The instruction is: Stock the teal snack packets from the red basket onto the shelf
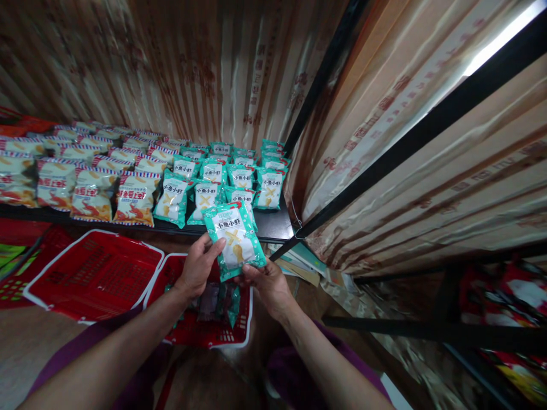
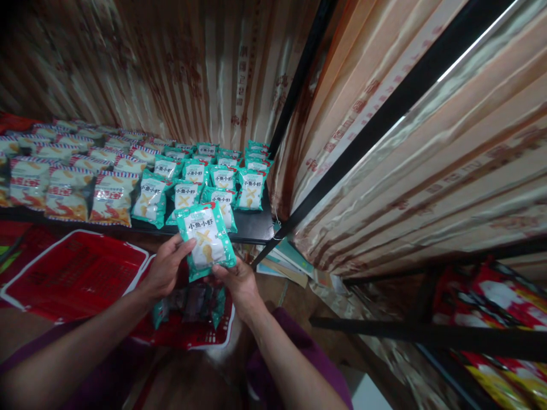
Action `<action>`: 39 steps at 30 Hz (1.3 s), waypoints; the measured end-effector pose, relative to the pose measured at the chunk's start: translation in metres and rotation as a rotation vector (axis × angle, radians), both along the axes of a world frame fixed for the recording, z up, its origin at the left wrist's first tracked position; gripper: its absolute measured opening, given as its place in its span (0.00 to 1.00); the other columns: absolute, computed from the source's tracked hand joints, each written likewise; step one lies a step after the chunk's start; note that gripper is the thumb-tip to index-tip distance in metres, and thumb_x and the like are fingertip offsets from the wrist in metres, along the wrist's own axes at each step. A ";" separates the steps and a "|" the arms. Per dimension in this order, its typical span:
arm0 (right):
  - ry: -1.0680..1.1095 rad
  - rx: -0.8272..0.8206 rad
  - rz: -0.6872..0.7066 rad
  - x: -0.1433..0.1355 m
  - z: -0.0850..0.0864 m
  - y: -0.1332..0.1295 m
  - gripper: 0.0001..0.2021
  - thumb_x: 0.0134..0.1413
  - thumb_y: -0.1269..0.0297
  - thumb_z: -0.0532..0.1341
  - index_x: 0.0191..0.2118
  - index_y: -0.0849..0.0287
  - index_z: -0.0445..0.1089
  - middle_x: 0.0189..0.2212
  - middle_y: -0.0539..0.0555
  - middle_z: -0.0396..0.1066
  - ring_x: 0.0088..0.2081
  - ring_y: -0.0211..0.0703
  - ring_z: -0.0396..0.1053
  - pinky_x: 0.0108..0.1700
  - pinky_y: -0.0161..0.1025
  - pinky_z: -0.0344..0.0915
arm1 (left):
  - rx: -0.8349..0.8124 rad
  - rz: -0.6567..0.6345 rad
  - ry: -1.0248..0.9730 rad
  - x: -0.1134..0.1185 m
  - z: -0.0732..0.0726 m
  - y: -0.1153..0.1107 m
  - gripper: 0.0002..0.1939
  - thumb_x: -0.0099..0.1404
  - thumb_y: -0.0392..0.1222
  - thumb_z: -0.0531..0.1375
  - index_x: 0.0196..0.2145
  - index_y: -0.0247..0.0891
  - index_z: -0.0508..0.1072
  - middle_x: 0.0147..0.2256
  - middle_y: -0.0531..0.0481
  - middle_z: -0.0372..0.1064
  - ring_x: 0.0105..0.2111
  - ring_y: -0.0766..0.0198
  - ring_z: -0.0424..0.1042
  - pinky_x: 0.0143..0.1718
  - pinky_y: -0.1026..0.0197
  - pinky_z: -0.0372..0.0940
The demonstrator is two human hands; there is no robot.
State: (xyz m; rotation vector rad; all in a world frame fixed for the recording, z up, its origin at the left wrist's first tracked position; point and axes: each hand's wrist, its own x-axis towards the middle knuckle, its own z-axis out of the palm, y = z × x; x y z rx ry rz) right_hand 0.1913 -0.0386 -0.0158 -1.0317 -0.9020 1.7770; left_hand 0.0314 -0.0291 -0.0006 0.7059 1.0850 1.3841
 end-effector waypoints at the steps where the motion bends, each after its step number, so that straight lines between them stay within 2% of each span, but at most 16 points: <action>1: 0.001 -0.004 -0.002 0.000 0.001 0.000 0.12 0.39 0.59 0.71 0.30 0.57 0.72 0.23 0.49 0.75 0.24 0.41 0.72 0.27 0.35 0.65 | -0.005 0.005 -0.003 0.000 0.001 0.001 0.24 0.52 0.50 0.66 0.44 0.36 0.72 0.40 0.45 0.76 0.37 0.57 0.74 0.38 0.59 0.68; 9: 0.066 -0.041 -0.060 0.000 0.003 0.000 0.10 0.35 0.60 0.73 0.26 0.57 0.76 0.24 0.47 0.76 0.24 0.35 0.70 0.30 0.33 0.67 | -0.027 0.012 -0.063 0.000 0.000 0.000 0.23 0.52 0.50 0.66 0.44 0.36 0.72 0.40 0.46 0.76 0.37 0.59 0.74 0.39 0.58 0.68; 13: 0.040 -0.006 -0.039 0.001 0.003 0.000 0.09 0.40 0.57 0.71 0.27 0.57 0.77 0.23 0.49 0.76 0.24 0.38 0.71 0.32 0.36 0.68 | -0.035 0.013 -0.085 -0.001 0.001 0.001 0.24 0.53 0.50 0.66 0.46 0.37 0.71 0.39 0.46 0.76 0.35 0.60 0.75 0.38 0.59 0.68; 18: 0.015 0.026 -0.011 0.005 0.000 0.000 0.09 0.42 0.57 0.70 0.28 0.56 0.78 0.27 0.50 0.78 0.27 0.41 0.73 0.32 0.38 0.69 | 0.004 0.019 -0.026 -0.001 0.004 0.000 0.21 0.54 0.49 0.65 0.43 0.36 0.71 0.38 0.47 0.76 0.36 0.59 0.74 0.37 0.60 0.68; 22: -0.003 0.101 0.009 0.007 0.000 0.001 0.11 0.47 0.54 0.67 0.31 0.56 0.78 0.28 0.51 0.78 0.29 0.43 0.73 0.36 0.40 0.69 | 0.061 0.001 0.017 -0.001 0.004 -0.002 0.20 0.56 0.50 0.63 0.44 0.37 0.71 0.41 0.46 0.75 0.38 0.57 0.74 0.39 0.60 0.68; 26: 0.018 0.135 -0.058 0.005 0.003 0.003 0.14 0.47 0.53 0.67 0.38 0.54 0.76 0.36 0.51 0.77 0.37 0.45 0.73 0.43 0.41 0.69 | 0.087 -0.034 0.110 -0.002 0.006 -0.004 0.20 0.56 0.50 0.63 0.44 0.37 0.71 0.42 0.45 0.75 0.41 0.55 0.73 0.41 0.59 0.67; 29: 0.012 0.153 -0.077 0.005 0.004 0.005 0.15 0.47 0.55 0.68 0.41 0.54 0.75 0.36 0.50 0.77 0.36 0.45 0.73 0.42 0.41 0.69 | 0.101 -0.113 0.181 0.000 0.007 -0.006 0.19 0.57 0.50 0.62 0.43 0.37 0.72 0.43 0.45 0.74 0.42 0.54 0.72 0.42 0.58 0.67; 33: -0.028 0.166 -0.091 0.008 0.005 0.006 0.13 0.48 0.57 0.68 0.40 0.55 0.75 0.35 0.51 0.77 0.34 0.46 0.73 0.40 0.43 0.69 | 0.102 -0.182 0.229 0.008 0.006 -0.007 0.18 0.58 0.51 0.61 0.43 0.39 0.72 0.42 0.46 0.74 0.42 0.54 0.72 0.42 0.58 0.66; 39: -0.011 0.128 -0.200 0.015 0.007 0.010 0.16 0.44 0.53 0.69 0.38 0.57 0.75 0.33 0.52 0.77 0.33 0.46 0.73 0.39 0.43 0.70 | 0.120 -0.161 0.200 0.022 0.008 -0.002 0.17 0.59 0.52 0.60 0.41 0.39 0.74 0.39 0.48 0.74 0.39 0.57 0.70 0.40 0.60 0.65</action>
